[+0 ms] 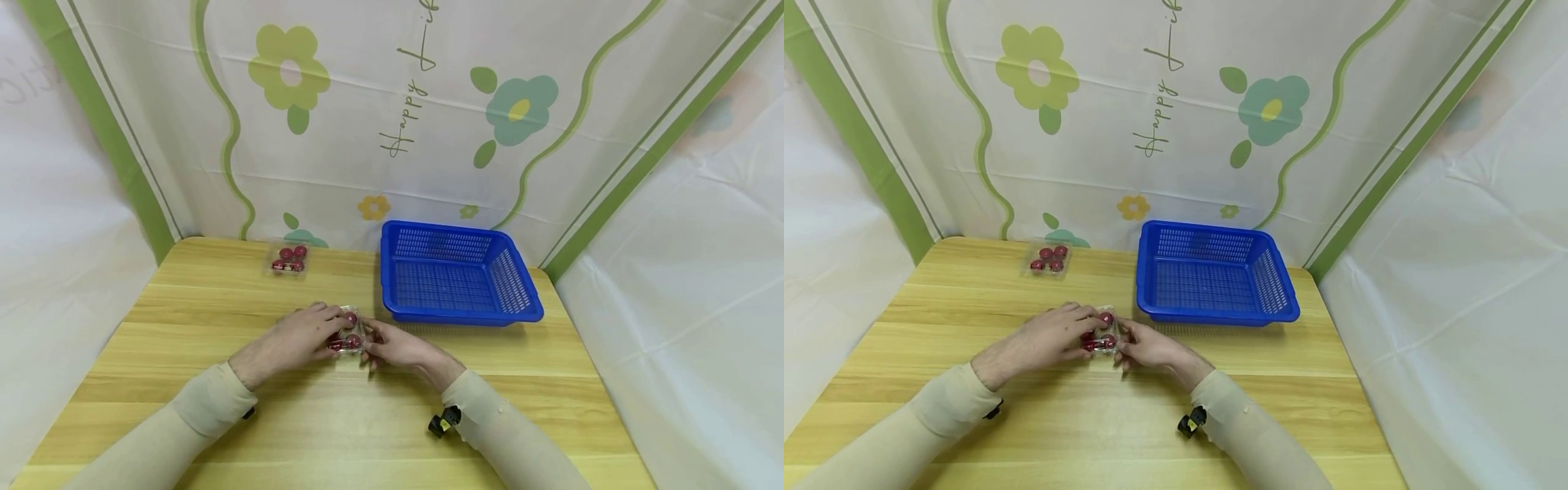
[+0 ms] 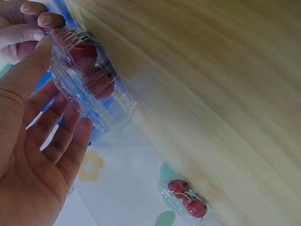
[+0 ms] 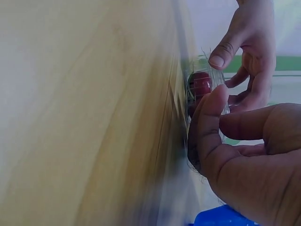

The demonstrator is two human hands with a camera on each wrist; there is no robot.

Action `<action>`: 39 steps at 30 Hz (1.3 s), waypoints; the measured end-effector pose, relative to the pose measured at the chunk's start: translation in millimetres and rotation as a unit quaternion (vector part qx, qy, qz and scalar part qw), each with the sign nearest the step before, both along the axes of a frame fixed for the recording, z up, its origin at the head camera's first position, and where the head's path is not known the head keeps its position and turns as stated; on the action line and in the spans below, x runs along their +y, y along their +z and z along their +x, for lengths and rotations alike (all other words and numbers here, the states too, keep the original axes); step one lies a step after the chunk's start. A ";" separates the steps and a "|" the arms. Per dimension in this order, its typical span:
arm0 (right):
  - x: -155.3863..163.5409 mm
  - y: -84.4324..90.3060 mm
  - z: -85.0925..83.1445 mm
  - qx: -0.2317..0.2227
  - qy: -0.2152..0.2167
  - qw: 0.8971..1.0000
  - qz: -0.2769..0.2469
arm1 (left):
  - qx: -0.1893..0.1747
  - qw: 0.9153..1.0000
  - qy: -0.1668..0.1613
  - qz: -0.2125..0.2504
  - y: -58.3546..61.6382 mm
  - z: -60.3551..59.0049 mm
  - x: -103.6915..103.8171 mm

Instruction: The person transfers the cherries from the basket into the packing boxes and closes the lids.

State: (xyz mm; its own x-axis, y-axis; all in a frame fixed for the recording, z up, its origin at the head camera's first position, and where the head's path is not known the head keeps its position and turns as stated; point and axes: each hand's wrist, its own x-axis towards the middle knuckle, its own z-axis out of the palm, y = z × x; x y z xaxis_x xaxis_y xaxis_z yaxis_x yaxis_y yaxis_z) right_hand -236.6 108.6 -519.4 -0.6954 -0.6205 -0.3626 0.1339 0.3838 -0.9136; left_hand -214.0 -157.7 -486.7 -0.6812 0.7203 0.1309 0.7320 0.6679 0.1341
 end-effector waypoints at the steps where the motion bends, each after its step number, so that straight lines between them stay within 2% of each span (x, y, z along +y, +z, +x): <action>1: 0.1 -0.4 -0.3 -0.006 -0.004 1.000 -0.003 | 0.000 1.000 0.000 0.000 0.0 0.1 0.1; 11: -8.2 -2.2 0.4 -0.030 -0.034 0.999 -0.023 | 0.007 1.000 -0.006 0.003 -0.3 -0.1 1.7; 16: -12.5 -1.7 3.0 -0.035 -0.052 0.997 -0.038 | -0.006 0.999 -0.012 0.032 1.5 1.1 -9.1; 20: -13.3 -0.7 4.7 -0.017 -0.070 0.997 -0.036 | -0.018 0.998 0.024 0.053 1.9 3.5 -22.7; 25: -13.8 0.8 3.8 -0.015 -0.091 0.995 -0.024 | -0.022 0.996 0.072 0.053 -1.5 6.2 -31.7; 27: -14.5 1.1 3.4 -0.017 -0.095 0.995 -0.023 | -0.058 0.993 0.085 0.058 -2.1 6.6 -33.0; 29: -15.6 1.2 2.9 -0.016 -0.095 0.995 -0.024 | -0.112 0.987 0.090 0.069 -2.3 5.3 -34.2; 31: -16.9 0.8 2.2 -0.014 -0.095 0.995 -0.028 | -0.175 0.976 0.097 0.091 -2.1 2.8 -35.0; 33: -17.9 0.1 1.5 -0.014 -0.095 0.995 -0.030 | -0.241 0.957 0.106 0.117 -2.2 -0.8 -36.5; 35: -18.8 -0.6 1.1 -0.016 -0.097 0.995 -0.032 | -0.292 0.939 0.119 0.137 -2.1 -4.2 -38.0; 39: -20.6 -1.2 1.0 -0.017 -0.102 0.994 -0.032 | -0.358 0.908 0.143 0.162 -2.2 -8.8 -39.8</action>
